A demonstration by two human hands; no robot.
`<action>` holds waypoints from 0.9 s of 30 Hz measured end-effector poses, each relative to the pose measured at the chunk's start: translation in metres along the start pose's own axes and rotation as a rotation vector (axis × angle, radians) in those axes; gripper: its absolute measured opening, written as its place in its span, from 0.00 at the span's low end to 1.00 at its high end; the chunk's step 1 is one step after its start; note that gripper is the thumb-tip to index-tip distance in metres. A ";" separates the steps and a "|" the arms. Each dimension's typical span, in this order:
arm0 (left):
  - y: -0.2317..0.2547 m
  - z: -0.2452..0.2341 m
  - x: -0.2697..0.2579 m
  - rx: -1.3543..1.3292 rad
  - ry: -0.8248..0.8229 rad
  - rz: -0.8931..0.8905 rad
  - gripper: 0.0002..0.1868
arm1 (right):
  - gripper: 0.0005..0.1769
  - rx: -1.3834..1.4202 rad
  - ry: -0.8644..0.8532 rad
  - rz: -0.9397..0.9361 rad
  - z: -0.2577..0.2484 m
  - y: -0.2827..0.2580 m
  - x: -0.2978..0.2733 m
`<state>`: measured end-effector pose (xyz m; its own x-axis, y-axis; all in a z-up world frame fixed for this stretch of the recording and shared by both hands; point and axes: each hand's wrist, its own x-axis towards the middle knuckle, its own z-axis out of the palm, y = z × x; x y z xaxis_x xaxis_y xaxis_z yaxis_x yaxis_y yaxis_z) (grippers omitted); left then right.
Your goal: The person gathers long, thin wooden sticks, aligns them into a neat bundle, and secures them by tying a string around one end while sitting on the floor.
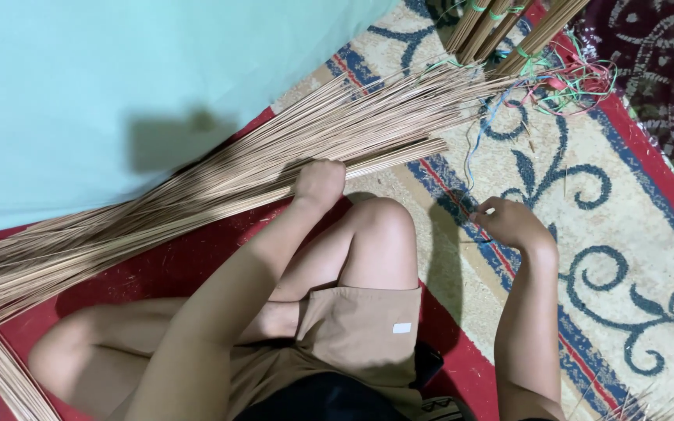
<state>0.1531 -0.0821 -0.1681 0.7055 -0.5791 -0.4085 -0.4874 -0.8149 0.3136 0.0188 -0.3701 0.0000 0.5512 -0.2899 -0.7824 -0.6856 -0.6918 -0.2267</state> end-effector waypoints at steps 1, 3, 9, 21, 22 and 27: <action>0.000 -0.005 -0.003 0.001 0.000 -0.003 0.15 | 0.27 0.000 -0.001 -0.003 0.003 0.012 0.014; 0.002 -0.013 -0.008 0.019 0.006 0.004 0.16 | 0.26 -0.010 0.300 0.001 0.010 0.038 0.042; -0.001 -0.004 -0.009 0.063 0.030 0.014 0.15 | 0.14 0.398 0.771 -0.172 0.008 0.048 0.111; -0.008 -0.002 -0.009 0.022 0.025 -0.025 0.16 | 0.08 0.588 0.895 -0.274 0.065 0.036 0.176; -0.007 -0.005 -0.014 0.020 0.031 -0.022 0.16 | 0.08 0.586 0.900 -0.276 0.072 0.040 0.173; -0.006 -0.010 -0.032 -0.017 0.048 -0.011 0.16 | 0.07 0.572 0.968 -0.283 0.097 0.054 0.146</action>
<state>0.1387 -0.0588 -0.1483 0.7351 -0.5678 -0.3704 -0.4706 -0.8207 0.3242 0.0162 -0.3859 -0.1822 0.6830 -0.7285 0.0531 -0.4582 -0.4840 -0.7455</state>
